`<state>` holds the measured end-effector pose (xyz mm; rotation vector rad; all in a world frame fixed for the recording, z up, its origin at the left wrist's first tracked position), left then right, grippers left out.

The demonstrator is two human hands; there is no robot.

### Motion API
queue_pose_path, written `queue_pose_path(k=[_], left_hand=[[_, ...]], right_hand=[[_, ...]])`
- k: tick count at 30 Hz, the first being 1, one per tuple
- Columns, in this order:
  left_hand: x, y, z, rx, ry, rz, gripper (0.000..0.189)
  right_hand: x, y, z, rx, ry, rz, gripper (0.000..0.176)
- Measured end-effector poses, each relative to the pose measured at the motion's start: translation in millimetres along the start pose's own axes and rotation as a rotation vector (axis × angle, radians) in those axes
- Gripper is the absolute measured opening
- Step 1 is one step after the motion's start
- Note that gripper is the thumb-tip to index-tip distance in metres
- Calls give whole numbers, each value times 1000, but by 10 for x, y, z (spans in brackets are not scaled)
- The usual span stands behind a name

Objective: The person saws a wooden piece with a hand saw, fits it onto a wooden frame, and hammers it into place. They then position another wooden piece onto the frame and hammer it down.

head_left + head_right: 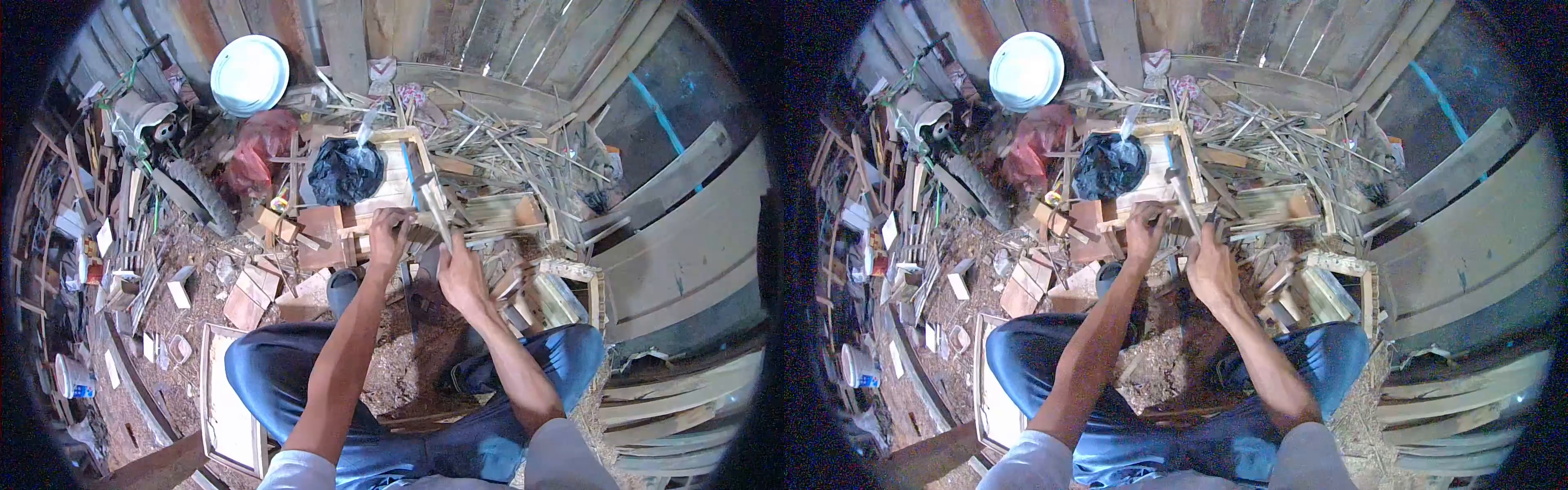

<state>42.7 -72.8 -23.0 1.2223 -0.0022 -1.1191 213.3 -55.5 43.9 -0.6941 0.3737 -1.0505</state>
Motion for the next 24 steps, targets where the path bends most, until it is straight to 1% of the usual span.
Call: queue_pose_path(k=[1,2,4,5,6,8,9,10,11,12,14,16,18,19,20,22,24], left_hand=[[1,30,5,-32,-18,-25,9],[-16,70,12,-64,-33,-55,9],[-55,179,21,-64,-55,-101,12],[-54,189,-1,-124,-80,-92,12],[-66,182,-14,-189,-103,-79,12],[-98,160,-2,-194,-96,-83,12],[-137,173,3,-217,-123,-81,13],[-162,182,-3,-237,-154,-78,15],[-205,195,66,-226,-103,-102,17],[-267,184,102,-230,-107,-99,17],[-459,102,214,-340,-42,-88,16],[-733,-179,220,-339,-97,-67,12],[-970,-496,196,-412,-142,-14,12],[-1069,-457,214,-413,-100,-96,13],[-1122,-464,217,-424,-88,-111,13],[-1283,-1047,73,-506,-167,51,15],[-1396,-1229,72,-568,-207,147,17]], right_hand=[[-16,-32,88,-1,2,-39,18],[-39,14,97,-9,12,-36,18],[-103,182,151,-60,97,-65,18],[-124,262,141,-98,69,-130,21],[-140,294,139,-109,70,-118,21],[-134,358,123,-78,104,-94,26],[-123,328,139,-69,99,-91,31],[-131,313,134,-74,94,-89,31],[-129,320,117,-55,80,-102,30],[-123,331,103,-35,67,-117,29],[-109,299,98,-49,58,-111,29],[-112,304,82,-61,56,-111,29],[-131,327,34,-68,28,-106,27],[-122,339,35,-69,30,-116,27],[-118,332,54,-59,40,-114,27],[-160,386,27,-50,55,-125,27],[-181,488,-16,-42,68,-126,28]])
Point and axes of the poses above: each hand's wrist, its own x-axis away from the middle knuckle, its own z-axis out of the back of the hand, y = z × x, the point moved 7 cm from there along -x, towards the middle knuckle, and after that the axes turned 3 degrees about -x, right-handed, at the moved point
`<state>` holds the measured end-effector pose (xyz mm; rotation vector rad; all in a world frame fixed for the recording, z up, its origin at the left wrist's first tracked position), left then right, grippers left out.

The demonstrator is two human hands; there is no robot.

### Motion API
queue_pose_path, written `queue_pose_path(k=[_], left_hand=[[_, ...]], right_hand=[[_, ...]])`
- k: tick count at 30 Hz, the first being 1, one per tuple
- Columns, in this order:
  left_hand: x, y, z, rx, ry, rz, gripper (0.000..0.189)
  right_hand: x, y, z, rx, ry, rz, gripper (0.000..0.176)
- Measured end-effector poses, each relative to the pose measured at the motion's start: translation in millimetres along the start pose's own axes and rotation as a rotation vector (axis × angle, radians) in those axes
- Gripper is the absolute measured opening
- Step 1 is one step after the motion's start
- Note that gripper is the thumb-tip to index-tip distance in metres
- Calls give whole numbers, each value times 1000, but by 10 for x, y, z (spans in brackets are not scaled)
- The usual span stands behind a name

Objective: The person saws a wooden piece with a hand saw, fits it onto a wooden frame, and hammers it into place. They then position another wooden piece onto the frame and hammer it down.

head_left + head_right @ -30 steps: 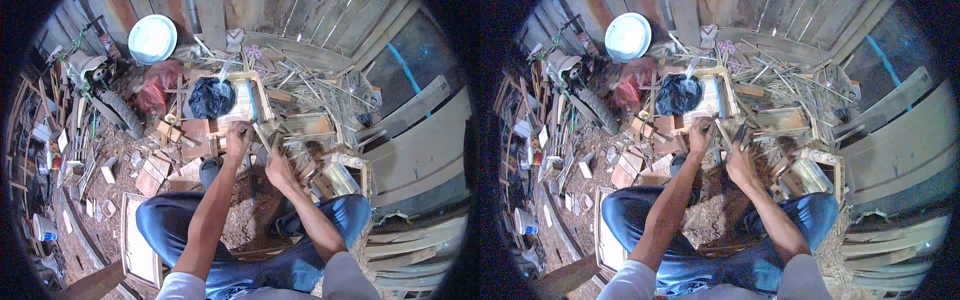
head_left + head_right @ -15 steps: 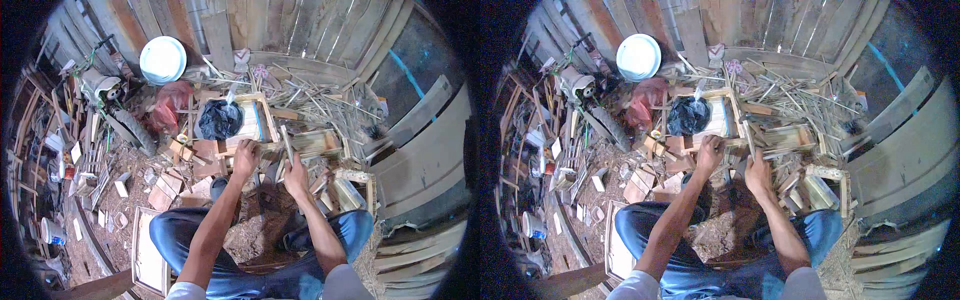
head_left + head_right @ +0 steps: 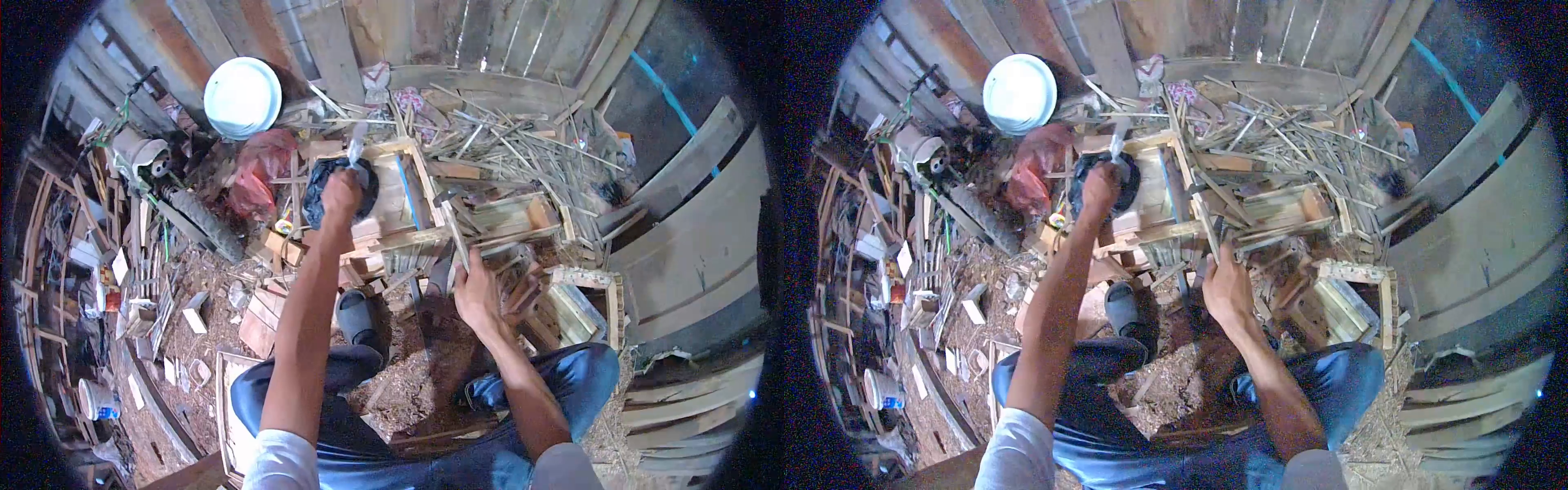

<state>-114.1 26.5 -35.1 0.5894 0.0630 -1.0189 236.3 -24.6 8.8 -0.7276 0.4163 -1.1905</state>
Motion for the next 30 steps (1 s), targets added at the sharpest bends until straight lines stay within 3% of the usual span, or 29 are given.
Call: queue_pose_path(k=[4,8,11,18,21,23,26,27,30], left_hand=[[-136,178,91,-272,-93,-51,29],[-166,242,30,-287,-38,-33,29],[-198,218,-21,-359,-184,39,25],[-255,193,25,-336,-233,145,24],[-186,191,203,-160,-160,203,27],[-221,70,232,223,34,72,28],[-215,-14,366,327,164,184,25],[-213,15,406,411,203,119,27],[-137,82,367,594,108,174,23]], right_hand=[[-36,31,3,-1,-2,-55,26],[-49,31,-27,63,-21,-17,27],[-59,44,-46,47,-24,-40,29],[-26,25,22,65,-13,-62,33],[-24,-6,61,17,-37,-101,33],[-22,-1,68,-42,-7,-127,24],[-16,-14,67,-62,-34,-157,24],[-16,-18,70,-64,-34,-154,24],[-26,-23,66,-38,-8,-115,25]])
Point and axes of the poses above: each hand's wrist, its own x-axis away from the middle knuckle, its own z-axis out of the back of the hand, y = z × x, the point moved 7 cm from there along -x, towards the middle knuckle, and after that the axes turned 3 degrees about -x, right-handed, at the moved point
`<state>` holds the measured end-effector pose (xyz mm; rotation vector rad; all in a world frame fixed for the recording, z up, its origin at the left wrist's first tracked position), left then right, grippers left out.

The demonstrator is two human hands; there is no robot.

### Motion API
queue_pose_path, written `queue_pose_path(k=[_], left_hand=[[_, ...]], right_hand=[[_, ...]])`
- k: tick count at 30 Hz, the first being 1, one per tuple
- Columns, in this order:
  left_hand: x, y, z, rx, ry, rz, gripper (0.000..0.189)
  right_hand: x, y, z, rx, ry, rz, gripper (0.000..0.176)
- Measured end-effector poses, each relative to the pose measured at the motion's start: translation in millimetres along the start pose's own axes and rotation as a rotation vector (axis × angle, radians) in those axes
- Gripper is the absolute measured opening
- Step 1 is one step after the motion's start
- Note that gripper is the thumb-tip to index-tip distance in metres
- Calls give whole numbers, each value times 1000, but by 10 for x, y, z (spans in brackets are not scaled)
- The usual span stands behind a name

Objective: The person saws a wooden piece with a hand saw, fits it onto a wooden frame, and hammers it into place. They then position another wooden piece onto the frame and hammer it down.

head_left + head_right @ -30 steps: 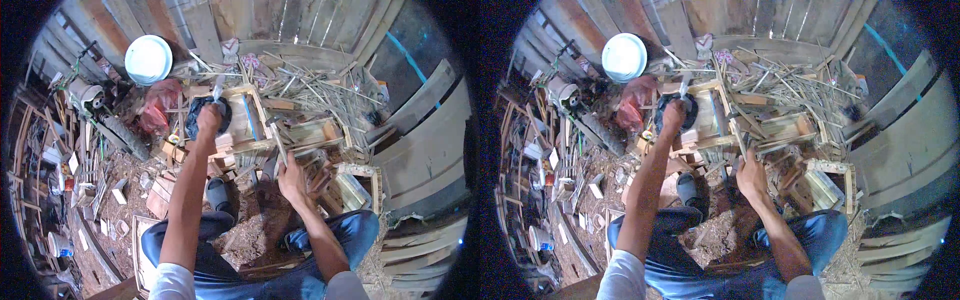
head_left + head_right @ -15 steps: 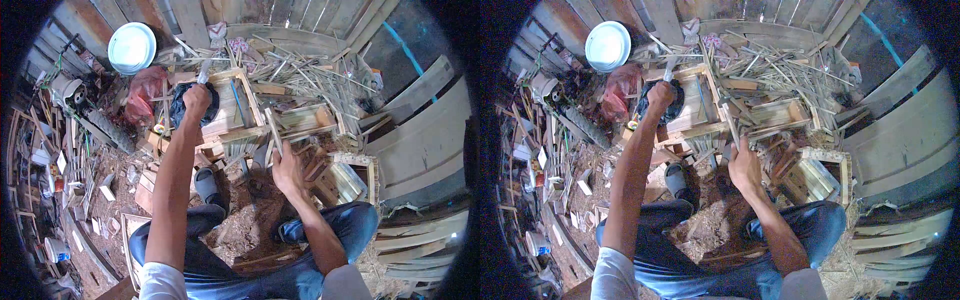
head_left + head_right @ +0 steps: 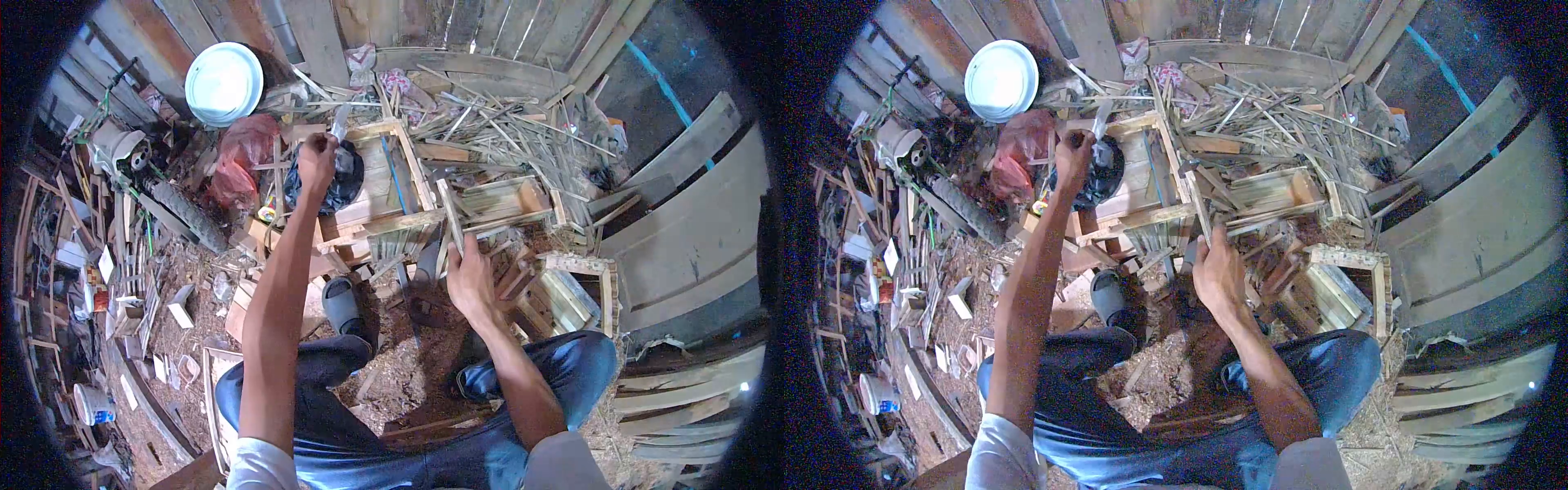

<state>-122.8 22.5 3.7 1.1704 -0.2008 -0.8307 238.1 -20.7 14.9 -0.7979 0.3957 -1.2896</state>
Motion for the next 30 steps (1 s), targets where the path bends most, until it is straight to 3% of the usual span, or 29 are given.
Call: queue_pose_path(k=[1,4,8,10,13,16,19,21,28,30], left_hand=[[75,38,-66,215,-63,28,17],[366,288,-140,390,-259,83,14],[768,563,-77,395,-277,4,14],[988,588,-1,357,-309,103,14],[1362,621,-62,563,-356,401,6],[1764,883,-121,502,-531,378,9],[2128,1002,-105,565,-508,440,10],[2281,991,-47,502,-488,539,9],[2448,964,-188,588,-617,439,9],[2376,1062,-135,396,-648,358,8]], right_hand=[[-8,8,-10,-7,10,17,25],[18,-41,14,-30,14,45,25],[42,-61,43,-58,-28,9,26],[69,-64,78,-115,28,74,28],[73,-134,107,-244,52,181,30],[150,-202,78,-384,68,301,32],[210,-190,-39,-473,-161,167,28],[268,-188,-42,-497,-145,218,28],[230,-72,-85,-508,-187,319,28],[212,-69,-43,-433,-131,387,27]])
Point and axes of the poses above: each hand's wrist, its own x-axis away from the middle knuckle, its own z-axis out of the back of the hand, y = z × x, the point moved 7 cm from there along -x, towards the middle knuckle, and after that the axes turned 3 degrees about -x, right-handed, at the moved point
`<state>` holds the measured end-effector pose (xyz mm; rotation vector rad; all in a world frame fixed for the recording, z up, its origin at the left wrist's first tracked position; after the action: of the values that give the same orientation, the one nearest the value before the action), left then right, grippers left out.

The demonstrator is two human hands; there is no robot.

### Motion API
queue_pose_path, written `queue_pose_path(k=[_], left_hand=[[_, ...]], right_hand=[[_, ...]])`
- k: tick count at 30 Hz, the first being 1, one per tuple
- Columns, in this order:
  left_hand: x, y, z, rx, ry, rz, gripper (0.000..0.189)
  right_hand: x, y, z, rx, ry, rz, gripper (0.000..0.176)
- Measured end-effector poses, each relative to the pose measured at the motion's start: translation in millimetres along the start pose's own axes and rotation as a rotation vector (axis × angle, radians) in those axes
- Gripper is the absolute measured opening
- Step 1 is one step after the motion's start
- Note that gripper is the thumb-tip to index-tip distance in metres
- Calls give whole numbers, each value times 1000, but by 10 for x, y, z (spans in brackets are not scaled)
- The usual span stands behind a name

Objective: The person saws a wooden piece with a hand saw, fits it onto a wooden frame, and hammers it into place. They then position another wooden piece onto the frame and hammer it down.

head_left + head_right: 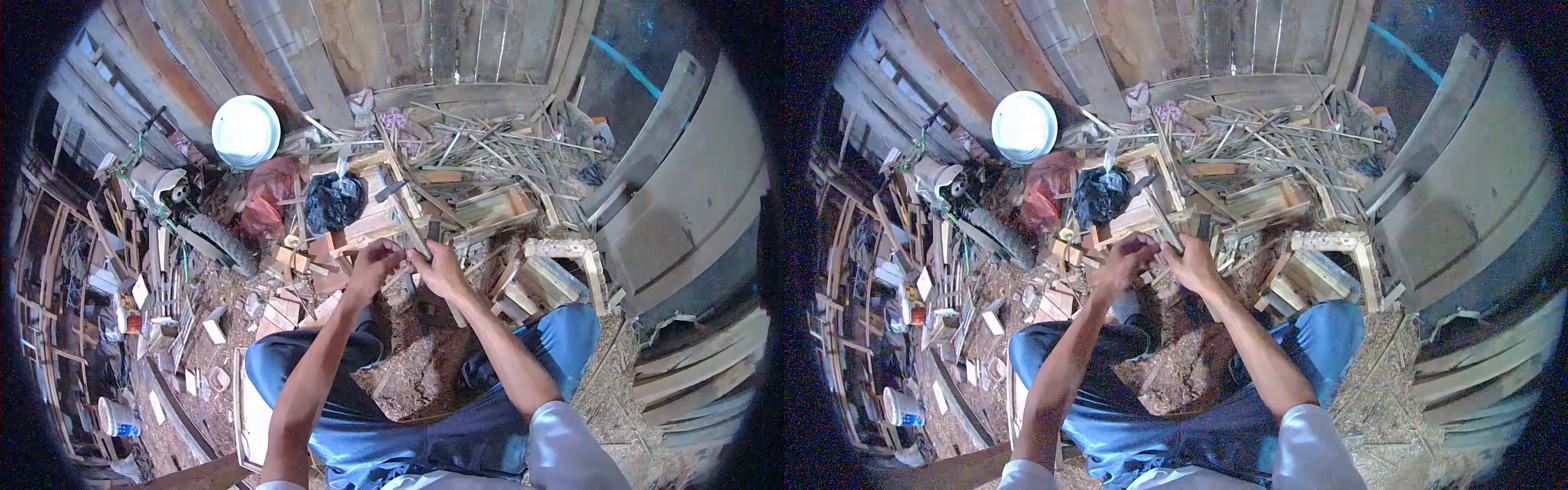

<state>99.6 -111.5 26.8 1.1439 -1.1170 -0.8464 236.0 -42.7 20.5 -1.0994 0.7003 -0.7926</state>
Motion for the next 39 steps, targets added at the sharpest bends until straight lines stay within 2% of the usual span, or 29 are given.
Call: queue_pose_path(k=[3,4,6,7,8,10,11,12,14,16,17,19,21,24,26,28,30,33,35,38,39], left_hand=[[7,397,-161,-598,-56,-287,14],[-39,393,-181,-597,-57,-289,14],[-95,460,-265,-726,-49,-436,14],[-163,412,-276,-825,-76,-338,13],[-238,384,-278,-826,-79,-337,13],[-371,354,-292,-854,6,-628,14],[-482,251,-296,-852,2,-630,14],[-620,137,-227,-749,62,-563,16],[-822,19,-153,-647,118,-502,18],[-973,-62,-140,-660,121,-430,19],[-1034,-76,-144,-664,146,-438,18],[-1091,-26,-185,-649,136,-456,17],[-1161,-111,-195,-633,127,-473,17],[-1296,-291,-186,-526,179,-550,17],[-1138,-49,-263,-760,176,-681,17],[-1145,-91,-218,-748,220,-715,17],[-1155,-126,-180,-733,267,-752,18],[-1211,-137,-128,-725,255,-664,17],[-1237,-178,-123,-549,135,-406,16],[-1418,-357,25,-547,120,-419,25],[-1360,-263,28,-521,105,-424,24]], right_hand=[[-24,46,74,50,-12,-34,28],[-36,36,103,119,-14,-37,28],[-5,-10,176,78,-4,-85,29],[2,-25,211,35,8,-135,29],[-10,-37,225,34,10,-137,29],[-18,57,271,31,38,-253,29],[-89,323,252,107,61,-257,37],[-97,353,266,107,67,-258,37],[-52,500,358,168,155,-443,40],[-46,695,360,147,143,-429,41],[-60,935,321,258,192,-410,37],[-69,868,365,365,241,-394,33],[66,953,336,137,92,-698,44],[97,864,309,94,14,-712,47],[128,926,261,69,-28,-723,49],[64,995,217,199,-56,-602,50],[68,1099,218,220,-35,-601,45],[57,1131,211,254,20,-575,41],[44,1117,237,267,57,-561,41],[24,1070,221,246,18,-579,42],[11,1169,219,221,72,-569,41]])
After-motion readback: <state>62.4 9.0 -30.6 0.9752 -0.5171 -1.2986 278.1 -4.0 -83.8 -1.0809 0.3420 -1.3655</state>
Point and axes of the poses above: each hand's wrist, its own x-axis away from the middle knuckle, its own z-axis out of the back of the hand, y = z × x, the point moved 7 cm from there along -x, towards the middle knuckle, and after that the axes turned 3 degrees about -x, right-handed, at the moved point
